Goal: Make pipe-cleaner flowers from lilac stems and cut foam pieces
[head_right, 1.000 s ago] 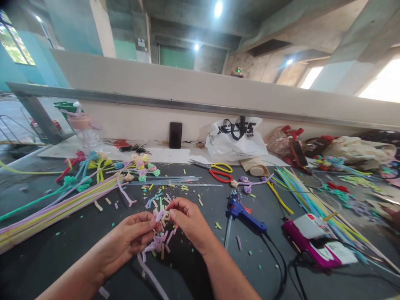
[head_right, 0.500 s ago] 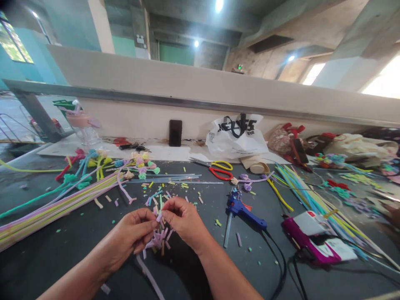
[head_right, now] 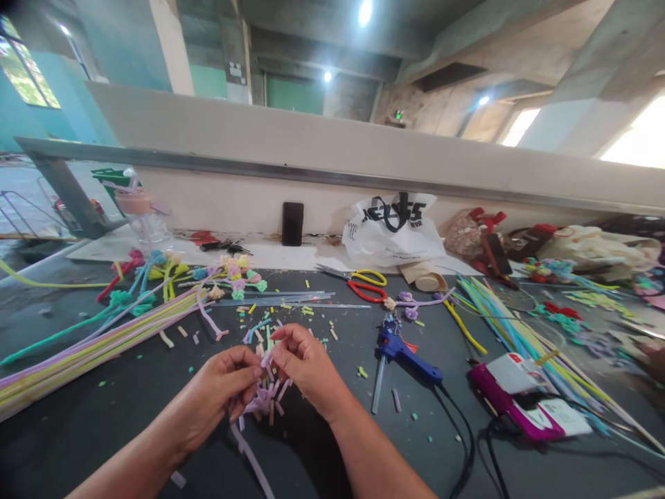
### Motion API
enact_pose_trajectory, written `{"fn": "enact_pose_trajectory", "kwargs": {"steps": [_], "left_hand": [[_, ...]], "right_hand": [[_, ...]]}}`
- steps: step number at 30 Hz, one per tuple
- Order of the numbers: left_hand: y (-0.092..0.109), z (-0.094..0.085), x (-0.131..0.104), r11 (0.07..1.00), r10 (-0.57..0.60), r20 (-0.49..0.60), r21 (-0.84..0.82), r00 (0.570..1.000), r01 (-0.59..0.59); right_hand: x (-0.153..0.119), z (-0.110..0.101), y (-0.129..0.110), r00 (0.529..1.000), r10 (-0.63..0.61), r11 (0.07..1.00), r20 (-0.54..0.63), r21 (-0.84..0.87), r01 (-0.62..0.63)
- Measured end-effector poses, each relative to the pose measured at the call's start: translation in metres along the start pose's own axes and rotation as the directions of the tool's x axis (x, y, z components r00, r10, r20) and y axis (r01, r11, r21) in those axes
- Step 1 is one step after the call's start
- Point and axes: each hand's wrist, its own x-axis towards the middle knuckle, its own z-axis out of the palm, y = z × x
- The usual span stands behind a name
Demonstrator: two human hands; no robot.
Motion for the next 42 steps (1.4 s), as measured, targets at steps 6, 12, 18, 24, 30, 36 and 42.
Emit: {"fn": "enact_pose_trajectory", "kwargs": {"steps": [6,12,18,24,30,36,42], "left_hand": [[0.01,-0.002,-0.003,0.974,0.155,0.018,-0.168,0.988,-0.15],[0.019,0.002,-0.003,0.961,0.162,-0.013,-0.225,0.987,-0.161],[0.029,0.008,-0.004,0.961,0.15,-0.037,-0.228,0.988,-0.154],[0.031,0.019,-0.005,0.955,0.159,0.024,-0.255,0.987,-0.148],[0.056,0.005,-0.002,0.848,0.117,0.055,-0.525,0.992,-0.071],[0.072,-0.036,0.007,0.884,0.045,0.307,-0.455,0.951,0.105],[0.023,-0.036,0.012,0.921,-0.11,0.478,-0.281,0.871,0.27]], "right_hand": [[-0.004,0.003,-0.002,0.991,0.053,0.998,0.123,-0.043,-0.048],[-0.011,0.015,0.002,0.896,0.194,0.981,0.4,-0.066,-0.183],[-0.012,0.015,0.006,0.935,0.144,0.978,0.323,0.095,-0.184],[-0.017,0.015,0.0,0.93,0.069,0.99,0.36,-0.136,-0.02],[-0.02,0.004,-0.004,0.894,-0.078,0.896,0.442,-0.362,0.257],[-0.006,-0.03,-0.011,0.992,-0.05,0.823,0.114,-0.557,0.106],[0.002,-0.04,0.002,0.99,0.001,0.633,0.141,-0.766,0.108]]}}
